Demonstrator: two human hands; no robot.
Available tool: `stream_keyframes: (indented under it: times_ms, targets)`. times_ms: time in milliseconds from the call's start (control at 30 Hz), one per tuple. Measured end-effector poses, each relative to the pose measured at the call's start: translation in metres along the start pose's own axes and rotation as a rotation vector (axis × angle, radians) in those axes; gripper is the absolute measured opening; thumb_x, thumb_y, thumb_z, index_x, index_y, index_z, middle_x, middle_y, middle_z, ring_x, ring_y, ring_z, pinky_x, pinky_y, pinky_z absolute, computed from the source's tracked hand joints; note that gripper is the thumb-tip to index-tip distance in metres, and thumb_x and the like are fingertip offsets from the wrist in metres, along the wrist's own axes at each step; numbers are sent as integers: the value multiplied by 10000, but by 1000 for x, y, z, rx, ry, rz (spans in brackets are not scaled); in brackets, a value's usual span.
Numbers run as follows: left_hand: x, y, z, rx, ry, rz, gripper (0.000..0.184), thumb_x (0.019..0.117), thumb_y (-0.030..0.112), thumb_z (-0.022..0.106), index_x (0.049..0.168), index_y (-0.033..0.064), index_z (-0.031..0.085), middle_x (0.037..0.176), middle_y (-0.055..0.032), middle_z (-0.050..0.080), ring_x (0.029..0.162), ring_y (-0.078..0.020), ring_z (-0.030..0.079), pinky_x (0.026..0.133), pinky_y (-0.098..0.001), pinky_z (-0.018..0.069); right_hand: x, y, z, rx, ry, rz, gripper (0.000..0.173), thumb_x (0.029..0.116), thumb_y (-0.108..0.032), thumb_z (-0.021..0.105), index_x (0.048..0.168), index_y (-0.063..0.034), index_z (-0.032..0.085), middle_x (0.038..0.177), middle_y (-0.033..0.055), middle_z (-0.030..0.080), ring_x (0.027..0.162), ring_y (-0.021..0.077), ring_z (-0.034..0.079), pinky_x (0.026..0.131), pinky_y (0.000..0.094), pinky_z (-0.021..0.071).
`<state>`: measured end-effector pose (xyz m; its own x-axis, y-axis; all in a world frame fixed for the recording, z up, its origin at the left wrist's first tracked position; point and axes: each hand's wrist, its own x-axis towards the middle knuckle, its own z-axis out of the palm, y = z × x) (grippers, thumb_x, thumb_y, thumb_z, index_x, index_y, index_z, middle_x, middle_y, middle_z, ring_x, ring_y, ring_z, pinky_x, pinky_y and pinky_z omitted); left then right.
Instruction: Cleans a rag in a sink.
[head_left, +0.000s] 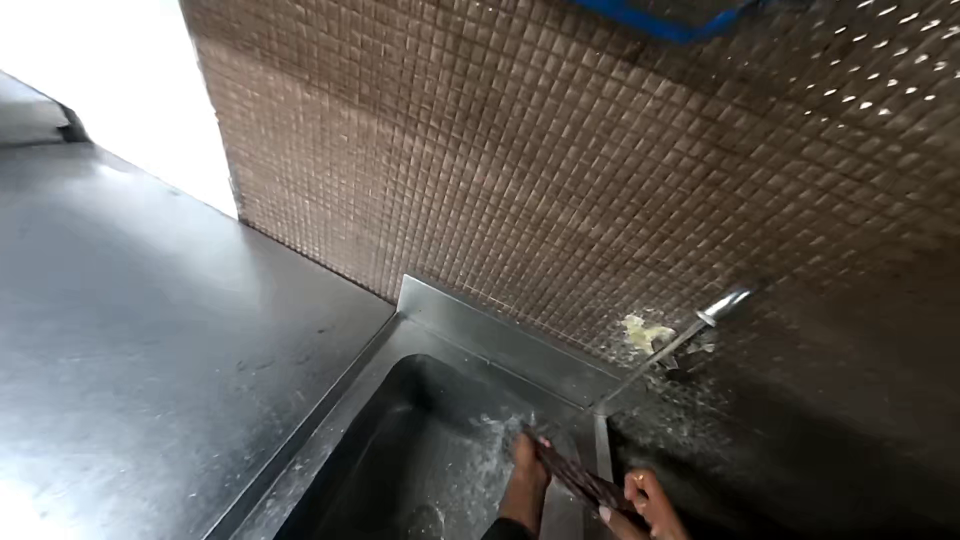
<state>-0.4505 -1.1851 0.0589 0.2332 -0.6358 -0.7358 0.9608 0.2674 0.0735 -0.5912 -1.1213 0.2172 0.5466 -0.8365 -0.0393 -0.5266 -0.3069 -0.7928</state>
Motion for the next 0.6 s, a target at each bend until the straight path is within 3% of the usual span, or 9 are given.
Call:
stream_keyframes:
  times_ms: [100,200,267,367,433,467,500,567,600]
  targets:
    - [13,-3,-12,-43,-78,154,230,1115,209,348,1229,19,412,675,-73,524,491,-160,559,472,-313,531,22,3,-6,63,59,-168,368,826,-14,730,1131,52,535,992,103,626,903,128,627,811,314,552]
    - [-14,-7,-11,-45,-310,76,433,1105,470,288,1140,110,527,773,-50,657,666,-184,677,608,-388,595,94,52,16,8,24,-227,354,902,-32,631,1250,31,648,1237,158,673,1154,196,639,1016,366,519]
    - [-35,-14,-6,-8,-409,37,470,1098,474,299,1177,113,589,907,-63,703,800,-179,701,688,-391,598,126,81,48,-34,49,-128,349,967,20,534,1295,36,650,1307,214,652,1252,280,609,1107,419,464]
    - [-32,-6,3,104,-319,160,363,1117,364,345,1130,77,568,861,-43,633,741,-119,639,652,-295,549,120,70,80,-73,-96,44,395,1004,25,479,1372,-2,620,1391,211,610,1326,290,560,1155,424,413]
    - [-22,11,0,137,-277,218,453,1126,380,300,1029,34,577,794,-59,631,698,-148,639,650,-317,558,106,59,86,-81,-217,-25,461,1000,50,431,1439,-2,560,1479,236,532,1409,330,481,1201,453,352]
    - [-24,14,3,151,-280,213,473,1125,397,284,1021,42,578,784,-57,628,688,-149,634,640,-320,556,112,61,87,-73,-191,-78,452,996,48,422,1418,5,579,1454,233,558,1388,328,505,1191,456,367]
    - [-31,8,6,188,-263,194,433,1120,394,308,1035,70,582,773,-48,623,663,-135,621,608,-307,546,121,69,88,-61,-101,-96,403,1005,21,436,1363,12,620,1385,216,615,1329,307,562,1157,444,415]
    - [-53,-9,11,316,-247,138,373,1120,355,342,1308,99,537,911,-80,644,719,-148,624,618,-328,530,142,79,85,9,69,-6,367,1009,4,459,1340,47,613,1352,242,623,1288,327,583,1126,450,432]
    - [-58,-12,18,350,-211,163,352,1118,345,354,1273,92,543,903,-71,642,708,-132,615,604,-308,522,146,71,82,56,78,61,385,1026,5,445,1387,50,571,1406,249,582,1330,332,548,1147,447,403]
